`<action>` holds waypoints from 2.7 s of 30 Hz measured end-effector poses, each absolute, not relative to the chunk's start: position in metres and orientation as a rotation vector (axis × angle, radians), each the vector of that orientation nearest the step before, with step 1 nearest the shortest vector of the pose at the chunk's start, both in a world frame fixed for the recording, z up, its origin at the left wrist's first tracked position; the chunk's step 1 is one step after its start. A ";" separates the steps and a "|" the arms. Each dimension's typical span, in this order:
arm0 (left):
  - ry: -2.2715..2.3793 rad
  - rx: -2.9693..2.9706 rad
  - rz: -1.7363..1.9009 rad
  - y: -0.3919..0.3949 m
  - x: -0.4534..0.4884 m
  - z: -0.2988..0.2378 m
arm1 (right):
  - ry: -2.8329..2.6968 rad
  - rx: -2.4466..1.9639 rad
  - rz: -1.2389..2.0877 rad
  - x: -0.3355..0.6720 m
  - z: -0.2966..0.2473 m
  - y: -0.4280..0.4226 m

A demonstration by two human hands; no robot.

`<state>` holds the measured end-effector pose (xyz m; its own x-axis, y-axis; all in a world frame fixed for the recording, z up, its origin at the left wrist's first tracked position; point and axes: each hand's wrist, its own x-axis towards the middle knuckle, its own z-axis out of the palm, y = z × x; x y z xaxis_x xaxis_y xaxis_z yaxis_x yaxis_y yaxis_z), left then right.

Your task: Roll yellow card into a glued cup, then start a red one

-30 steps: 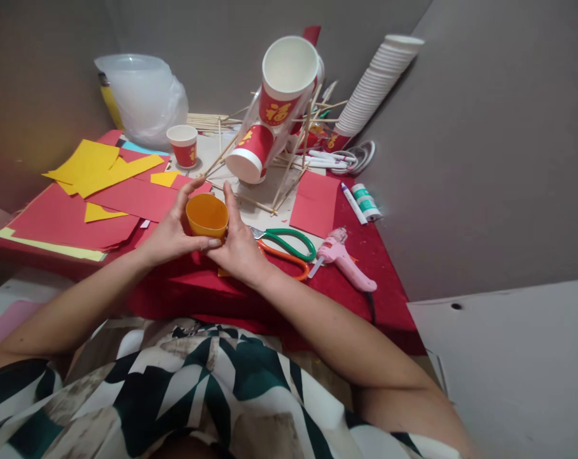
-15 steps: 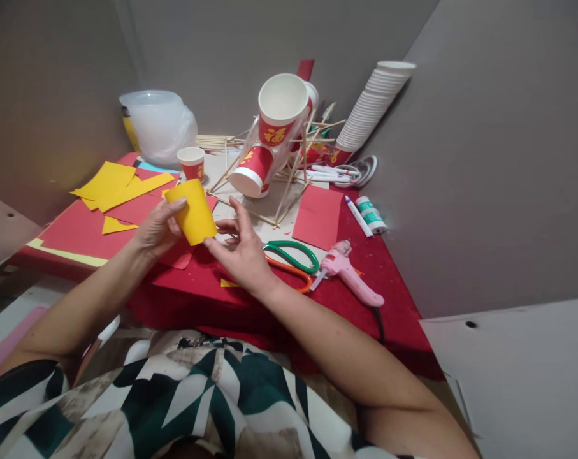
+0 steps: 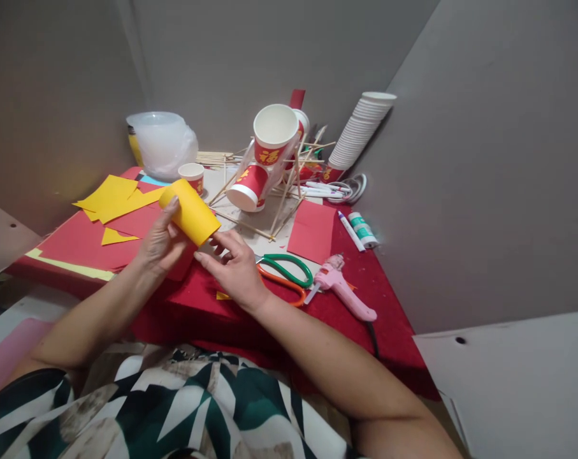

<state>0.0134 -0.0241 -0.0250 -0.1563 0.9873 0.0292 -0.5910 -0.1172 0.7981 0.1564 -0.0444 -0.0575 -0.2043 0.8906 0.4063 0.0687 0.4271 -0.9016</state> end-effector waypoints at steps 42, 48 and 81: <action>0.965 1.337 1.262 -0.030 -0.011 -0.026 | -0.869 -0.739 1.409 0.170 -0.042 -0.037; 0.953 1.591 1.197 -0.029 -0.002 -0.023 | -1.056 -0.699 1.211 0.173 -0.046 -0.036; 0.660 2.047 1.108 -0.015 -0.010 0.028 | -1.159 -0.654 1.595 0.184 -0.028 -0.038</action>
<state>-0.0099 -0.0147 0.0281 0.5024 0.7067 0.4982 0.1008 -0.6201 0.7780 0.1840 -0.0378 -0.0276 -0.3380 0.9323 0.1288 -0.4105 -0.0229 -0.9116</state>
